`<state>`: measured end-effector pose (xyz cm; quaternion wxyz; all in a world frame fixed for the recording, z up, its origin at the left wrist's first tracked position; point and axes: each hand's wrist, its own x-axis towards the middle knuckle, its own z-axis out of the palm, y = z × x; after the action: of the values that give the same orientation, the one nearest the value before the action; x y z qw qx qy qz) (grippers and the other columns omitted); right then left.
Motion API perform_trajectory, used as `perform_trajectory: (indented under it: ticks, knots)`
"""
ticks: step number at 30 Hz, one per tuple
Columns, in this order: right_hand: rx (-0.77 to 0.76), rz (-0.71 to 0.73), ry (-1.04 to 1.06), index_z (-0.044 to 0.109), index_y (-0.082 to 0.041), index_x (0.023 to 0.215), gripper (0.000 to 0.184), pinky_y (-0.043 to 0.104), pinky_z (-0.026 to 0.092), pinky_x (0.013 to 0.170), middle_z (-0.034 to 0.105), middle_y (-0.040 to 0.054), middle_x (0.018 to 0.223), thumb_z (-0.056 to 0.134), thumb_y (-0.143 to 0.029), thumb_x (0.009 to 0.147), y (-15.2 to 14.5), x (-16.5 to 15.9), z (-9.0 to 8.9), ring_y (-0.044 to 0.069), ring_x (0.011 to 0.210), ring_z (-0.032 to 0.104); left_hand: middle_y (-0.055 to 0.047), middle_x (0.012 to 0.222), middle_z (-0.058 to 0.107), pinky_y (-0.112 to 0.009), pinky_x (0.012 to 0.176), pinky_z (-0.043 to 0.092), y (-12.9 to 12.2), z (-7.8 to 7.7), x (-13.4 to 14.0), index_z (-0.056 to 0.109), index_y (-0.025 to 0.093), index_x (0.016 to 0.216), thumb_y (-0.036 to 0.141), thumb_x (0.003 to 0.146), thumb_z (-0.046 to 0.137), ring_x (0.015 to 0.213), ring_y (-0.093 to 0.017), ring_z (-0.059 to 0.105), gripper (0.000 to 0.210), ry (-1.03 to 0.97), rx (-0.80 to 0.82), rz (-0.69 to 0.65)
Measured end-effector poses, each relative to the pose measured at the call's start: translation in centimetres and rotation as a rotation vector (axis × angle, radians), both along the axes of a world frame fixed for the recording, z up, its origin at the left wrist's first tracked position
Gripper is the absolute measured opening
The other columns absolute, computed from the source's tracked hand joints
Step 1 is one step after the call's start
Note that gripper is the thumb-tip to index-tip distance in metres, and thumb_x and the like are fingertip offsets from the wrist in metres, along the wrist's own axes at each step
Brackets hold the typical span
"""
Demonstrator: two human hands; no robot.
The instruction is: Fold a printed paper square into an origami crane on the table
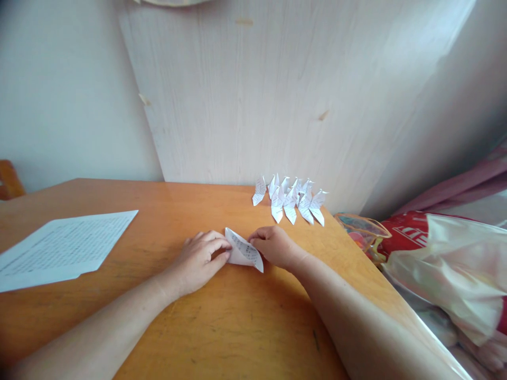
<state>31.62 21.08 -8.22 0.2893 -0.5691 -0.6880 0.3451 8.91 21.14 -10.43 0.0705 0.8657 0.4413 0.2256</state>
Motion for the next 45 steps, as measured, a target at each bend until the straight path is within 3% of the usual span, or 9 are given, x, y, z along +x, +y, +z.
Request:
perform_trajectory:
  ticks: [6, 10, 16, 22, 31, 35, 40, 45]
  knots:
    - [0.082, 0.138, -0.106, 0.071, -0.017, 0.077, 0.018, 0.026, 0.044, 0.065, 0.067, 0.0019, 0.076, 0.056, -0.026, 0.083, -0.3, -0.4, -0.2, 0.016, 0.071, 0.060, 0.001, 0.117, 0.066, -0.040, 0.085, 0.038, 0.0, 0.3, -0.2, 0.066, 0.031, 0.104, 0.033, 0.089, 0.058, 0.107, -0.025, 0.055, 0.017, 0.033, 0.008, -0.017]
    - [0.094, 0.177, -0.113, 0.068, -0.017, 0.074, 0.020, 0.025, 0.042, 0.062, 0.064, 0.0008, 0.074, 0.054, -0.026, 0.086, -0.7, -0.7, -0.2, 0.014, 0.067, 0.057, 0.001, 0.122, 0.066, -0.040, 0.092, 0.037, 0.4, 0.2, -0.3, 0.063, 0.031, 0.114, 0.022, 0.087, 0.056, 0.113, -0.023, 0.055, 0.030, 0.001, 0.008, -0.061]
    - [0.132, 0.246, -0.138, 0.072, -0.017, 0.081, 0.019, 0.024, 0.043, 0.066, 0.067, 0.0014, 0.080, 0.053, -0.017, 0.084, -1.2, -1.0, 0.4, 0.014, 0.073, 0.059, 0.002, 0.129, 0.065, -0.040, 0.098, 0.035, 0.8, 0.0, -0.2, 0.062, 0.032, 0.122, 0.028, 0.098, 0.043, 0.120, -0.020, 0.054, 0.030, 0.001, -0.021, -0.099]
    - [0.069, 0.196, -0.086, 0.070, -0.016, 0.094, 0.021, 0.025, 0.045, 0.065, 0.068, 0.0022, 0.082, 0.053, -0.013, 0.082, -1.6, -1.1, 0.7, 0.014, 0.071, 0.058, 0.003, 0.131, 0.064, -0.041, 0.100, 0.034, 0.9, 0.1, -0.3, 0.060, 0.035, 0.125, 0.033, 0.100, 0.041, 0.123, -0.021, 0.051, 0.031, 0.052, -0.051, -0.105]
    - [0.089, 0.223, -0.080, 0.068, -0.017, 0.090, 0.021, 0.024, 0.044, 0.064, 0.068, 0.0009, 0.081, 0.052, -0.010, 0.078, -1.4, -1.2, 0.1, 0.014, 0.071, 0.059, 0.005, 0.135, 0.059, -0.043, 0.101, 0.033, 1.0, -0.1, -0.1, 0.060, 0.044, 0.127, 0.030, 0.099, 0.041, 0.123, -0.024, 0.047, 0.037, 0.134, -0.076, -0.120]
    - [0.137, 0.234, -0.118, 0.068, -0.019, 0.087, 0.020, 0.025, 0.044, 0.066, 0.069, 0.0002, 0.081, 0.052, -0.010, 0.078, -1.7, -1.0, 0.8, 0.014, 0.073, 0.060, 0.006, 0.134, 0.058, -0.044, 0.101, 0.033, 0.9, 0.0, 0.1, 0.059, 0.050, 0.126, 0.031, 0.099, 0.040, 0.121, -0.024, 0.047, 0.038, 0.141, -0.092, -0.113]
    - [0.213, 0.237, -0.149, 0.066, -0.020, 0.085, 0.016, 0.026, 0.044, 0.066, 0.068, 0.0003, 0.081, 0.051, -0.016, 0.083, -2.7, -0.6, 2.4, 0.015, 0.074, 0.060, 0.005, 0.128, 0.061, -0.041, 0.098, 0.034, 0.8, 0.2, 0.2, 0.064, 0.047, 0.121, 0.036, 0.101, 0.036, 0.116, -0.023, 0.050, 0.036, 0.102, -0.111, -0.121]
    - [0.279, 0.262, -0.229, 0.064, -0.021, 0.081, 0.012, 0.024, 0.040, 0.056, 0.063, -0.0010, 0.073, 0.052, -0.020, 0.084, -4.5, -0.9, 4.4, 0.013, 0.065, 0.054, 0.005, 0.125, 0.061, -0.043, 0.099, 0.032, 0.8, 0.2, 0.1, 0.065, 0.046, 0.118, 0.028, 0.098, 0.037, 0.116, -0.023, 0.049, 0.038, 0.095, -0.132, -0.124]
